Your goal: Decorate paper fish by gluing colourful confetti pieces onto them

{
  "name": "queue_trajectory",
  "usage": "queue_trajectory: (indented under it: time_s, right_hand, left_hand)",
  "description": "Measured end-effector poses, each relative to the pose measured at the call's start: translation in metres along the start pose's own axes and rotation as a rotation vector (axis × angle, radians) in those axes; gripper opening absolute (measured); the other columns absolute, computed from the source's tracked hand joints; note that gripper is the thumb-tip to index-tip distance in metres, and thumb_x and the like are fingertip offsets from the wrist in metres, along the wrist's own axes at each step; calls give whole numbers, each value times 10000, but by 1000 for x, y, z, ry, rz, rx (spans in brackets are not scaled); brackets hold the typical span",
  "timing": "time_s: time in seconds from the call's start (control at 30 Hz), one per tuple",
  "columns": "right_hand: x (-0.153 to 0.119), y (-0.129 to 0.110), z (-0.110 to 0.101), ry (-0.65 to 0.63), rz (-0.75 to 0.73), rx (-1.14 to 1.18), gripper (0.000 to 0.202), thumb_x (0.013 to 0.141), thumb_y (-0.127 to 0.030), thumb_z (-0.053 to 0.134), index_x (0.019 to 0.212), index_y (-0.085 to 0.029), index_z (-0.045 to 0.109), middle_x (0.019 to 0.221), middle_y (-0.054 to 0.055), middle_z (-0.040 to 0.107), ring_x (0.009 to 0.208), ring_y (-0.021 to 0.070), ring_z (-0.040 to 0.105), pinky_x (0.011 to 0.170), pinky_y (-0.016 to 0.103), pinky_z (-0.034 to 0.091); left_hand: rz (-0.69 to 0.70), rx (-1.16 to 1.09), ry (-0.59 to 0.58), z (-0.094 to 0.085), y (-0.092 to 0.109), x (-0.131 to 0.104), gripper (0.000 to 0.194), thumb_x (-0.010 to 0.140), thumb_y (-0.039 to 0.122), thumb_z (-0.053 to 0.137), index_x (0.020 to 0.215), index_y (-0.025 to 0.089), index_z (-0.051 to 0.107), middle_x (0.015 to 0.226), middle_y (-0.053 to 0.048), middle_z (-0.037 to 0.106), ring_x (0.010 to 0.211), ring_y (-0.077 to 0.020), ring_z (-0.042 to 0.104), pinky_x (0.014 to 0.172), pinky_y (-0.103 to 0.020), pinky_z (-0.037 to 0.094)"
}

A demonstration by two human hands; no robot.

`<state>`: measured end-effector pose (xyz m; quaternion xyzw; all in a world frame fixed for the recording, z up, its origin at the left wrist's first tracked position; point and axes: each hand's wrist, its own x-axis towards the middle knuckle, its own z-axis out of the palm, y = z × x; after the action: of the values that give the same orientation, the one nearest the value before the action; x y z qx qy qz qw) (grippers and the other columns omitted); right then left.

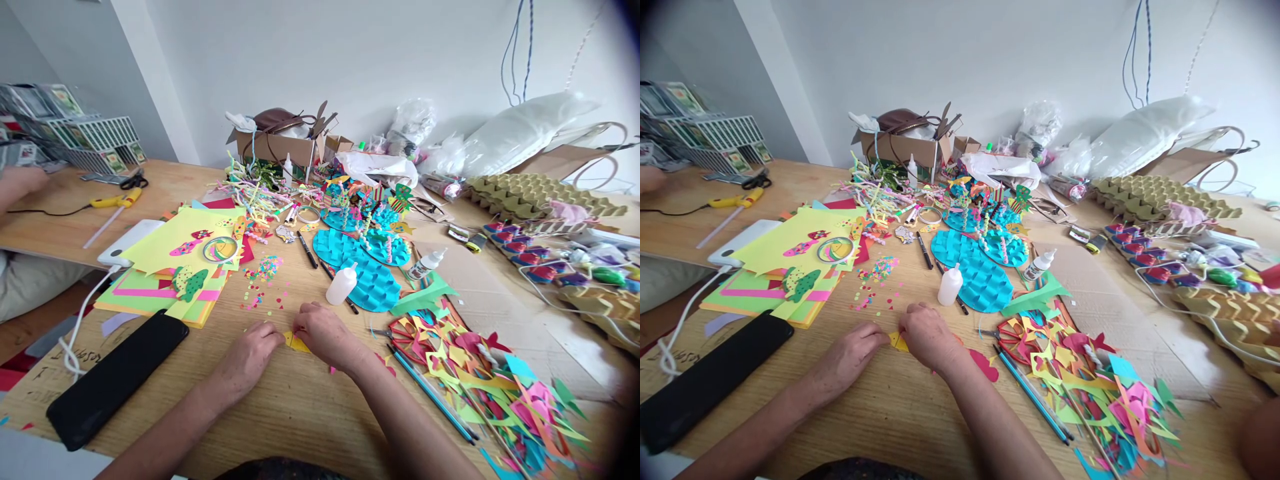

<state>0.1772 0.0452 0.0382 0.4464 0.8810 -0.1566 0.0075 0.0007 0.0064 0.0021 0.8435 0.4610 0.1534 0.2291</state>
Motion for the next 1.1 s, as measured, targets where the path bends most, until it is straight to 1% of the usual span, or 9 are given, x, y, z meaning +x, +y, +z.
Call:
queue_trajectory:
  time_s: [0.13, 0.27, 0.4, 0.53, 0.63, 0.7, 0.8, 0.97, 1.1]
  right_hand:
    - [1, 0, 1, 1, 11, 13, 127, 777, -188, 522, 804, -185, 647, 818, 33, 602, 788, 147, 530, 647, 224, 345]
    - [-4, 0, -4, 22, 20, 28, 136, 789, -184, 506, 779, -173, 641, 799, 33, 594, 776, 144, 522, 646, 223, 345]
    - [-19, -3, -14, 145, 17, 130, 176, 828, -159, 452, 771, -170, 618, 776, 25, 569, 777, 127, 502, 676, 215, 349]
    - [-41, -8, -17, 240, 1, 213, 188, 852, -174, 428, 765, -172, 595, 766, 25, 552, 758, 128, 488, 664, 223, 355]
    - [-56, -11, -11, 255, -14, 246, 202, 864, -178, 395, 783, -182, 580, 762, 25, 543, 723, 126, 487, 621, 221, 359]
    - [-64, -12, -4, 272, -24, 271, 231, 878, -184, 359, 801, -187, 577, 764, 28, 543, 710, 126, 492, 618, 224, 365]
    - [-72, -10, 6, 321, -30, 297, 246, 882, -185, 339, 809, -187, 574, 763, 34, 548, 697, 130, 499, 602, 229, 373]
    - [-78, -3, 13, 462, -16, 380, 195, 867, -171, 369, 863, -186, 563, 781, 45, 560, 733, 137, 523, 641, 231, 400]
    - [-79, 1, 14, 517, 7, 424, 180, 863, -172, 381, 849, -185, 560, 786, 47, 562, 711, 130, 534, 627, 223, 408]
  left_hand:
    - [-50, -142, 13, -5, 1, 3, 260, 808, 127, 374, 873, 196, 616, 851, -32, 586, 828, -165, 532, 759, -286, 422]
    - [-228, -469, 112, -21, -2, 5, 164, 766, 197, 443, 820, 181, 597, 805, -15, 605, 782, -152, 543, 738, -278, 432]
    - [-418, -817, 288, -40, -8, 3, 170, 716, 282, 513, 825, 162, 564, 733, 2, 569, 694, -128, 528, 658, -255, 444]
    - [-462, -941, 329, -54, -7, 1, 197, 676, 297, 562, 805, 148, 561, 755, -11, 570, 674, -118, 527, 633, -241, 441]
    - [-434, -776, 330, -62, -9, 2, 184, 679, 307, 553, 781, 154, 566, 706, 4, 570, 648, -120, 526, 608, -230, 430]
    - [-394, -548, 305, -66, -14, 4, 166, 693, 306, 528, 769, 165, 571, 696, 7, 581, 660, -134, 536, 610, -233, 422]
    - [-320, -202, 213, -68, -22, 5, 136, 723, 261, 475, 771, 186, 578, 739, 3, 601, 685, -145, 547, 618, -233, 411]
    - [-139, 93, -3, -53, -24, 8, 167, 766, 150, 401, 772, 196, 562, 775, -2, 577, 736, -144, 535, 654, -233, 392]
    - [-64, 207, -46, -36, -22, 16, 184, 760, 100, 395, 798, 192, 550, 808, -17, 560, 787, -160, 522, 684, -253, 385]
